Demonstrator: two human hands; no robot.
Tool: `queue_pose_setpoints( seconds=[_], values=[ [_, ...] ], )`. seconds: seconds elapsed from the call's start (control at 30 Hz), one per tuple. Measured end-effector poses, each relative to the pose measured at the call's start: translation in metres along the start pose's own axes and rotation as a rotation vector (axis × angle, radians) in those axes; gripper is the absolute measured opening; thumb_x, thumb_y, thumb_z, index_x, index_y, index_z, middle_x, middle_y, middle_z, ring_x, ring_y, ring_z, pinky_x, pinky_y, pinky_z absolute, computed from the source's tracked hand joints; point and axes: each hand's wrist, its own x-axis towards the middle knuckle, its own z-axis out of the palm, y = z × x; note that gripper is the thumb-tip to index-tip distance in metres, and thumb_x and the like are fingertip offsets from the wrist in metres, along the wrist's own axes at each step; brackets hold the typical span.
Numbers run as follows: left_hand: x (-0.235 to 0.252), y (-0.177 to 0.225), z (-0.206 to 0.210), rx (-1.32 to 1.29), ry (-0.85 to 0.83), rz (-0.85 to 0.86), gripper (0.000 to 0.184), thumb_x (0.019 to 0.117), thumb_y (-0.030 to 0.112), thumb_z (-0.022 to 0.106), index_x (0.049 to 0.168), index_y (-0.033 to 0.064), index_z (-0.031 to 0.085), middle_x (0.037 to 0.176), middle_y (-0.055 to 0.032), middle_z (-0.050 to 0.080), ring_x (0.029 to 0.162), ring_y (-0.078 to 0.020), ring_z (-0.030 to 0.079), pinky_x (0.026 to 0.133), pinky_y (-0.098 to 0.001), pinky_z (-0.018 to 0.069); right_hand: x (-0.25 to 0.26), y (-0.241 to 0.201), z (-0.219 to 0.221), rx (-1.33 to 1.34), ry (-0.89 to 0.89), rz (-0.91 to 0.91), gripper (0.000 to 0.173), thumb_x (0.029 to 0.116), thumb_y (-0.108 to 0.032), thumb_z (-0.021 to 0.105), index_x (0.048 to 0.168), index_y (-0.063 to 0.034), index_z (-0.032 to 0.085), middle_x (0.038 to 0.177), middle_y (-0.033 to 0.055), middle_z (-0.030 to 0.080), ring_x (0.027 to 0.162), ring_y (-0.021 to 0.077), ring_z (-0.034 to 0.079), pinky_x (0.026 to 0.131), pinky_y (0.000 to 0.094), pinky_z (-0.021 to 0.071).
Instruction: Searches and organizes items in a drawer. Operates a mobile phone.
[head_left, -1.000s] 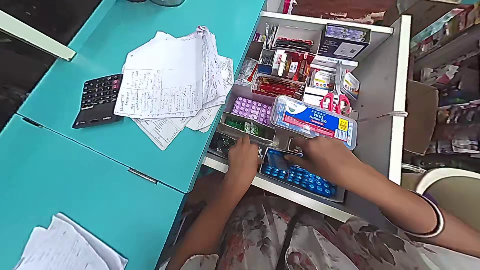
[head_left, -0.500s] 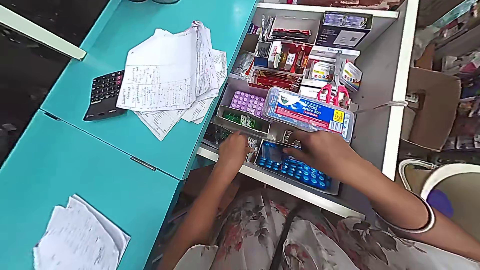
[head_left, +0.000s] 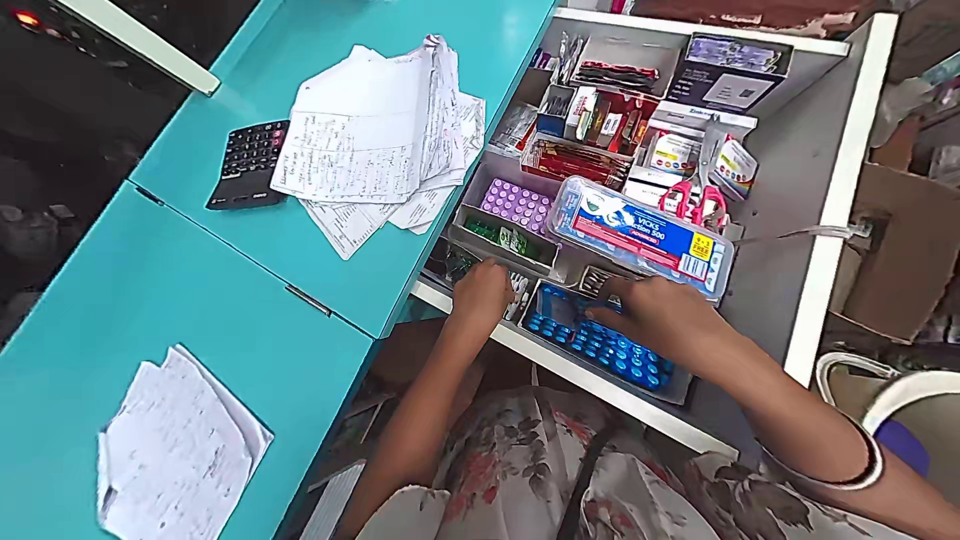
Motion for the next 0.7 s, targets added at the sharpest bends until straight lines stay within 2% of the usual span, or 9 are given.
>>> queue_pose_setpoints(
  seconds=[0.27,0.57,0.7],
  values=[
    [-0.0003,0.0003,-0.0007,-0.057,-0.008,-0.013,0.028,0.0963,0.026,0.07,0.112,0.0026,0.072,0.126,-0.0193,0.062,0.119,-0.0364,0.061,0.098,-0.0565,0.0503,0.0019,0.0035,0.0045,-0.026,-0.004,0.006,0.043,0.1012,-0.046,0.06,0.115,-0.0065,0.07,0.089,0.0201,0.07,0.086,0.0423,0.069,0.074,0.0628,0.0507],
    [-0.0019,0.0036,0.0049,-0.091,-0.013,-0.001,0.032,0.095,0.028,0.071,0.113,0.0021,0.071,0.128,-0.0196,0.062,0.117,-0.0359,0.062,0.096,-0.0563,0.0509,0.0027,0.0075,0.0043,-0.058,0.012,0.037,0.044,0.1007,-0.046,0.061,0.106,-0.0027,0.07,0.085,0.0206,0.07,0.084,0.043,0.069,0.072,0.0628,0.0504],
    [-0.0015,0.0041,0.0062,-0.08,-0.016,0.013,0.033,0.0953,0.03,0.071,0.113,0.0023,0.07,0.127,-0.0194,0.063,0.117,-0.0355,0.062,0.097,-0.0557,0.0507,0.0018,0.008,0.0037,-0.077,-0.013,0.065,0.046,0.1009,-0.045,0.06,0.105,-0.001,0.07,0.089,0.0226,0.07,0.088,0.0448,0.069,0.074,0.0641,0.0507]
  ],
)
